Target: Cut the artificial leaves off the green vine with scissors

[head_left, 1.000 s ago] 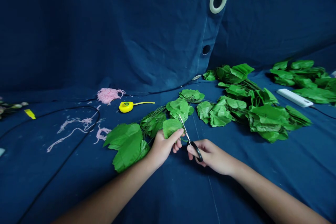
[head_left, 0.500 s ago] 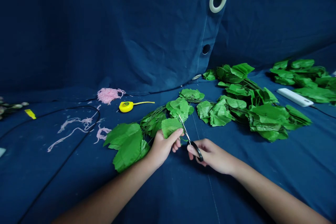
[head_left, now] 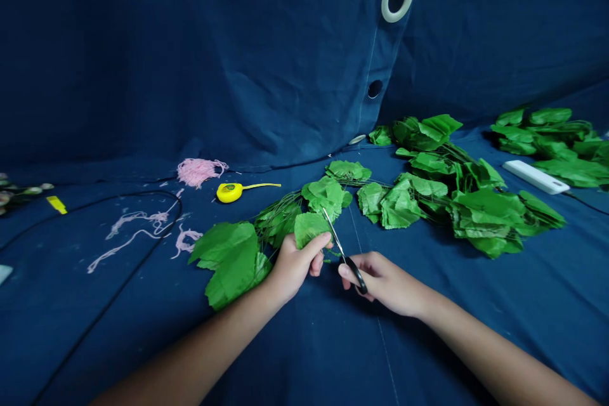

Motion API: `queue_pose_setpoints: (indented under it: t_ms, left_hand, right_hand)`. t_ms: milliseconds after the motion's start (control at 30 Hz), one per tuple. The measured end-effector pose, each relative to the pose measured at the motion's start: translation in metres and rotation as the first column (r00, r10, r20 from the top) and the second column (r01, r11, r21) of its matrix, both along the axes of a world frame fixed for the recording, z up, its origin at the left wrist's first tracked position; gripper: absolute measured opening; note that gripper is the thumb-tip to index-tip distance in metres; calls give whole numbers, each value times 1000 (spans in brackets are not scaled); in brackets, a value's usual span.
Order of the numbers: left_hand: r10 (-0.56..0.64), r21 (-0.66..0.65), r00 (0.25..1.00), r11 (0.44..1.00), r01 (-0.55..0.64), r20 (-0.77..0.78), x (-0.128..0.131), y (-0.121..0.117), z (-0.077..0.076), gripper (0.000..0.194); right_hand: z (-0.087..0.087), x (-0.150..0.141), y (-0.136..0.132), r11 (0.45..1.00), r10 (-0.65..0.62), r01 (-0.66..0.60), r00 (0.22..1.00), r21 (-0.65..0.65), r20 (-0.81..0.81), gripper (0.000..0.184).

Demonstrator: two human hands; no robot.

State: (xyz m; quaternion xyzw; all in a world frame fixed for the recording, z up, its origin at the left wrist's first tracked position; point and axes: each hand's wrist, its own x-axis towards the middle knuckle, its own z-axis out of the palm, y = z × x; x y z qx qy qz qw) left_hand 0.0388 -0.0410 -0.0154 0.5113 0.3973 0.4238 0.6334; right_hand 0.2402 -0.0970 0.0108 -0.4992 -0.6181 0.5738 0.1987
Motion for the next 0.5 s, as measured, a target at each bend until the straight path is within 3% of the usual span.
queue_pose_setpoints:
  t_ms: [500]
  left_hand:
    - [-8, -2, 1000, 1000, 8, 13, 0, 0, 1, 34]
  right_hand:
    - [-1, 1, 0, 1000, 15, -15, 1000, 18, 3, 61]
